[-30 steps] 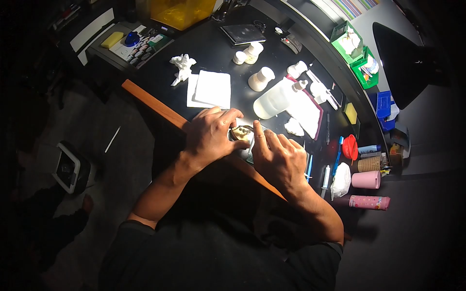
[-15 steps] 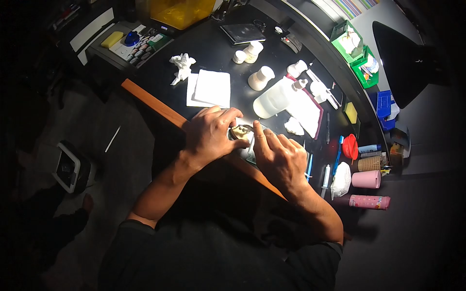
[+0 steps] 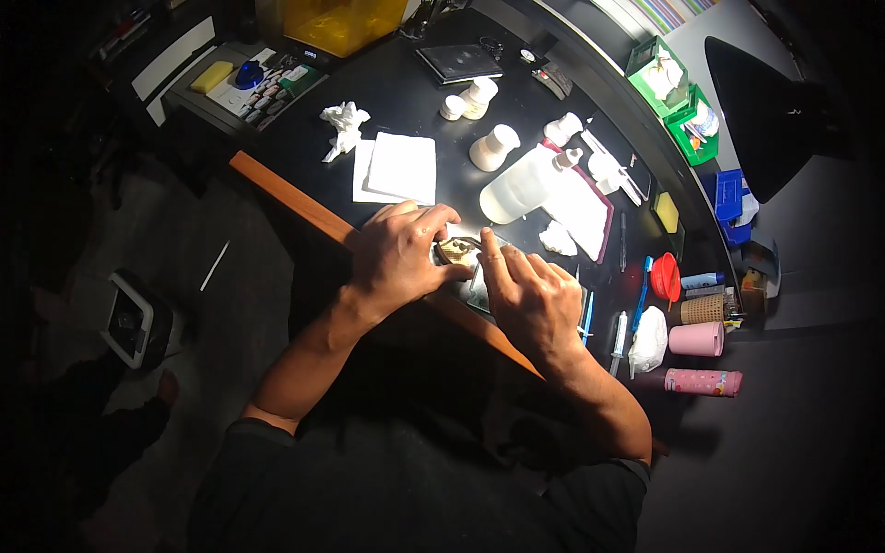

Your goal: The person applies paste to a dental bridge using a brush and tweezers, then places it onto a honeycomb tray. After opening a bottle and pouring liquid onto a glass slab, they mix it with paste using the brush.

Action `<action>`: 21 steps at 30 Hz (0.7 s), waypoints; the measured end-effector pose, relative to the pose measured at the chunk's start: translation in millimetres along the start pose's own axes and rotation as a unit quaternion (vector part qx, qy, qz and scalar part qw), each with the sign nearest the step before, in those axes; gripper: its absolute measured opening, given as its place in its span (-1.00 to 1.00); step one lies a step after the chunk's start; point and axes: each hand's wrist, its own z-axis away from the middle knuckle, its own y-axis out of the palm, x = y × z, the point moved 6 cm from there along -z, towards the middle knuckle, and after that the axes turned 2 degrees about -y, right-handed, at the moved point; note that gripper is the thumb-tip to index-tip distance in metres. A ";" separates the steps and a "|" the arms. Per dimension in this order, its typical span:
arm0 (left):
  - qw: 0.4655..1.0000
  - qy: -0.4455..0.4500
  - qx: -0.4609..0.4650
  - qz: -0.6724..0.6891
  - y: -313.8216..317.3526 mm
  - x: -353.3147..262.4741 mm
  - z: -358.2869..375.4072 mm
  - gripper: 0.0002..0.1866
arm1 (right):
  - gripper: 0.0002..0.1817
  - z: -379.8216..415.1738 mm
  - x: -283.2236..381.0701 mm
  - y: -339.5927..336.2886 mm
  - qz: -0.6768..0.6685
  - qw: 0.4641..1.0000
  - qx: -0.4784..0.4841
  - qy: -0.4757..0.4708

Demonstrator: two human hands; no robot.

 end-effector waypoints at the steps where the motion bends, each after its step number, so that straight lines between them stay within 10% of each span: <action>1: 1.000 -0.003 0.002 -0.001 1.3 1.2 0.4 -0.36 | -0.62 -0.3 0.0 0.5 -0.002 1.000 0.004 0.002; 21: 1.000 0.005 0.002 -0.002 -0.1 -0.1 -0.2 -0.35 | -0.57 -0.7 -0.1 -0.8 -0.007 1.000 -0.002 -0.001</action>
